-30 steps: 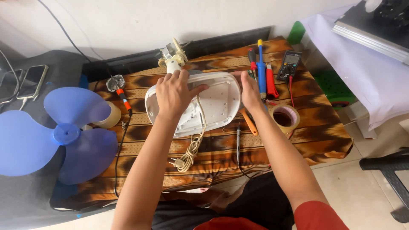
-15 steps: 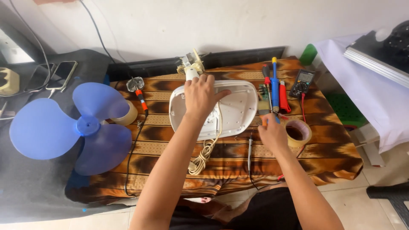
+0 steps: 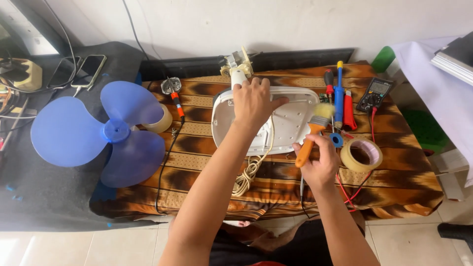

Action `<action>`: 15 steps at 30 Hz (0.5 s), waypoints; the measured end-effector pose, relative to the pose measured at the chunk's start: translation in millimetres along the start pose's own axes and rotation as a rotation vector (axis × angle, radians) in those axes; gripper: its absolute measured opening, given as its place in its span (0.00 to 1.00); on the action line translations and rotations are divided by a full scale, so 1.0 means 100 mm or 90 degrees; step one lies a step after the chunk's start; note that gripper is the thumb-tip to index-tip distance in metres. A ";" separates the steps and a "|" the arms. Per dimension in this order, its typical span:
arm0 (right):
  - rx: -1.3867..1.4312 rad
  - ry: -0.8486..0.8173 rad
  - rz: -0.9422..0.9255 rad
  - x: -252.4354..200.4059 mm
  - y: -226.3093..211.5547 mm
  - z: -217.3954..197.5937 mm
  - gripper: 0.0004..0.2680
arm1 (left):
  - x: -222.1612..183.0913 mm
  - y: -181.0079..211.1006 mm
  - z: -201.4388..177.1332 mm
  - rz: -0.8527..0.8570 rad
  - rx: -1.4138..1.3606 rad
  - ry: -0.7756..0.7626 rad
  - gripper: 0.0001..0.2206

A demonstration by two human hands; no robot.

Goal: Cleaning the base and internal components of a disassembled electric fan using a brush and screwdriver.

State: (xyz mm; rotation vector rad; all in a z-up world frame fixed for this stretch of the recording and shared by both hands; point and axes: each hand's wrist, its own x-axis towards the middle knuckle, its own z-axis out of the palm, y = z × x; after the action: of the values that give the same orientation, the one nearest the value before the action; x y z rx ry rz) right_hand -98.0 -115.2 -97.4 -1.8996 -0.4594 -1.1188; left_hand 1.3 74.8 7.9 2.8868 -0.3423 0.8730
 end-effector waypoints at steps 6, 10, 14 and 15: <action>0.012 0.002 -0.093 -0.20 0.01 0.79 0.10 | 0.06 0.03 -0.19 -0.017 -0.038 -0.086 0.29; 0.015 -0.125 -0.168 -0.21 -0.50 0.95 0.05 | 0.11 -0.06 -0.01 -0.006 -0.038 -0.122 0.27; 0.065 -0.030 -0.155 -0.01 -0.53 0.93 0.04 | 0.03 -0.17 -0.26 0.023 -0.150 -0.145 0.27; 0.038 -0.067 -0.122 -0.08 -0.44 0.96 0.02 | 0.04 -0.18 -0.27 0.020 -0.166 -0.142 0.26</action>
State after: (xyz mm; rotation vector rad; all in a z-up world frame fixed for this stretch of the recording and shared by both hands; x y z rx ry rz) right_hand -81.4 -10.6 -104.0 -1.8984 -0.7379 -1.1175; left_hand -5.3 95.6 31.7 2.7423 -0.4831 0.4683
